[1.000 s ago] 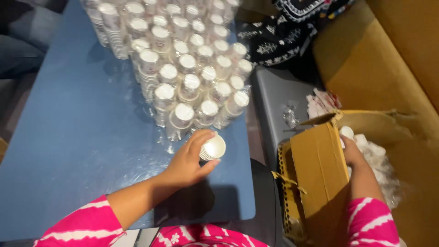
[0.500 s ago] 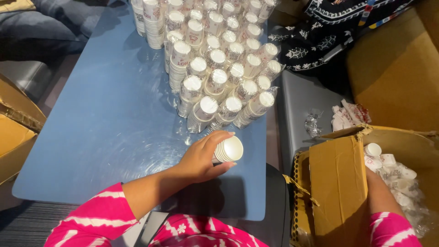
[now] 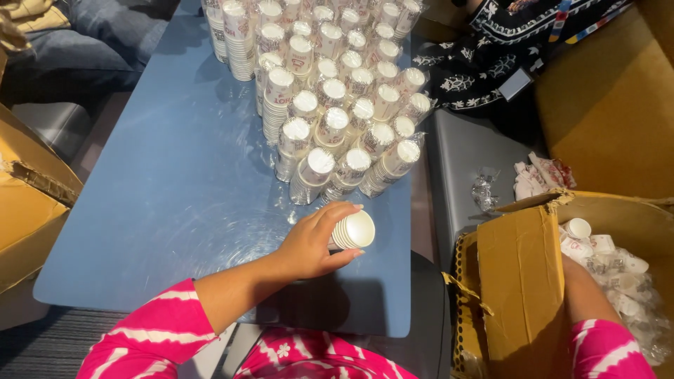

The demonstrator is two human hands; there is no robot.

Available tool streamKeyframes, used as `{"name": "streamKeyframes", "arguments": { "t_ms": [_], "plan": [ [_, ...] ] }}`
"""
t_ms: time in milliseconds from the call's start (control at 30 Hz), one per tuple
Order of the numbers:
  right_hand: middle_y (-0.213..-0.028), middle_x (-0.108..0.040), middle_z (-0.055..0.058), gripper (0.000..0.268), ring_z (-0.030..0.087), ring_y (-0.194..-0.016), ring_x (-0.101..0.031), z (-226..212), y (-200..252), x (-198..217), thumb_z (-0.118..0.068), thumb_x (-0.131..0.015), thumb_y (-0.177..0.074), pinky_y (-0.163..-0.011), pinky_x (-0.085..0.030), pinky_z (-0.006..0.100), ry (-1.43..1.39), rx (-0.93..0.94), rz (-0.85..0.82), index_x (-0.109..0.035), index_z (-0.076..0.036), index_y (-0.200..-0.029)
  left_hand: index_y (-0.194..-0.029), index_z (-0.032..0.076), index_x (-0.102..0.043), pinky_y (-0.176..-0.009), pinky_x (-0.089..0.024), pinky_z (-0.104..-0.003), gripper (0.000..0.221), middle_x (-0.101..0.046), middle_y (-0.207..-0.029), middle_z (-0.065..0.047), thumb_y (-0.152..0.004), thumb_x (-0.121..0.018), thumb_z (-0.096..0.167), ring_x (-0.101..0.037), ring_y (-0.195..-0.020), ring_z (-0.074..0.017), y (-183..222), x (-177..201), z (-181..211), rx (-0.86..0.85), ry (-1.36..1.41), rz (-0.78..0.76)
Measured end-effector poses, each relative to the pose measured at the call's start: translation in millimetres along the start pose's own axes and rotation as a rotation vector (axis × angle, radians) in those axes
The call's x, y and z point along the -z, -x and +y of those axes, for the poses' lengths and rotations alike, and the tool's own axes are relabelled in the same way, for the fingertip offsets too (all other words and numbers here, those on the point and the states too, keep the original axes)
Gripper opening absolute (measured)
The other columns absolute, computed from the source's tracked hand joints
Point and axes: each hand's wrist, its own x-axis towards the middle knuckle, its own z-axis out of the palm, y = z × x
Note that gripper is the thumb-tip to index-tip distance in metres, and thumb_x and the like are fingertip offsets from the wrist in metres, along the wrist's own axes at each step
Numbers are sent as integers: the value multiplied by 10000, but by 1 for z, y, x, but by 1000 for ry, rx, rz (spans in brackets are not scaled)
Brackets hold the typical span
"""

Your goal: Sorting and packaging stacks of paper cups into plastic sleeves.

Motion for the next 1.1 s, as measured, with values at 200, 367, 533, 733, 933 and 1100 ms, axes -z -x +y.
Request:
{"name": "streamKeyframes", "arguments": {
  "t_ms": [200,367,533,733,933,1100],
  "plan": [
    [-1115,-760,231,429,324,-994,-725,27,-32,-9,-231,-770,-885,-857,-560,436,23,-53,1,-721,-54,-1273,-1429,77,-433,-997,-538,-452,724,-607,-1375,-190,-853,-828,266,-640,-1220,-404,0,1,0,-4,17,-6],
    [-1102,-769,229,391,320,-974,-735,79,-39,-32,-241,-759,-908,-845,-567,431,38,-117,-2,-742,-63,-1256,-1433,81,-441,-1007,-533,-454,725,-609,-1371,-191,-848,-830,264,-639,-1224,-404,4,0,0,10,12,-16],
    [-1032,-771,200,245,308,-911,-711,121,-24,1,-172,-748,-909,-800,-543,412,36,-214,349,-796,-105,-1140,-1425,86,-459,-1017,-512,-465,747,-611,-1363,-199,-812,-845,267,-624,-1231,-418,1,0,0,14,16,-40],
    [-1005,-754,40,256,192,-775,-712,31,51,105,-196,-670,-1014,-524,-431,321,-1072,-433,608,-732,-122,-1252,-1442,89,-435,-1039,-503,-446,765,-604,-1400,-186,-821,-841,277,-620,-1258,-404,6,-10,-4,150,117,-112],
    [-1105,-716,149,279,262,-904,-716,-146,76,57,-46,-597,-1007,-775,-609,383,-1392,29,125,-625,7,-1279,-1448,92,-456,-1115,-426,-428,816,-523,-1453,-178,-762,-854,281,-533,-1360,-364,-2,-3,5,288,184,-185],
    [-980,-730,119,173,181,-815,-706,-261,79,-41,-42,-611,-986,-700,-562,305,-1377,104,-359,-651,15,-1144,-1365,85,-603,-1185,-360,-450,654,-383,-1586,-190,-789,-871,238,-371,-1497,-378,-6,3,5,108,410,-263]
  ]
}}
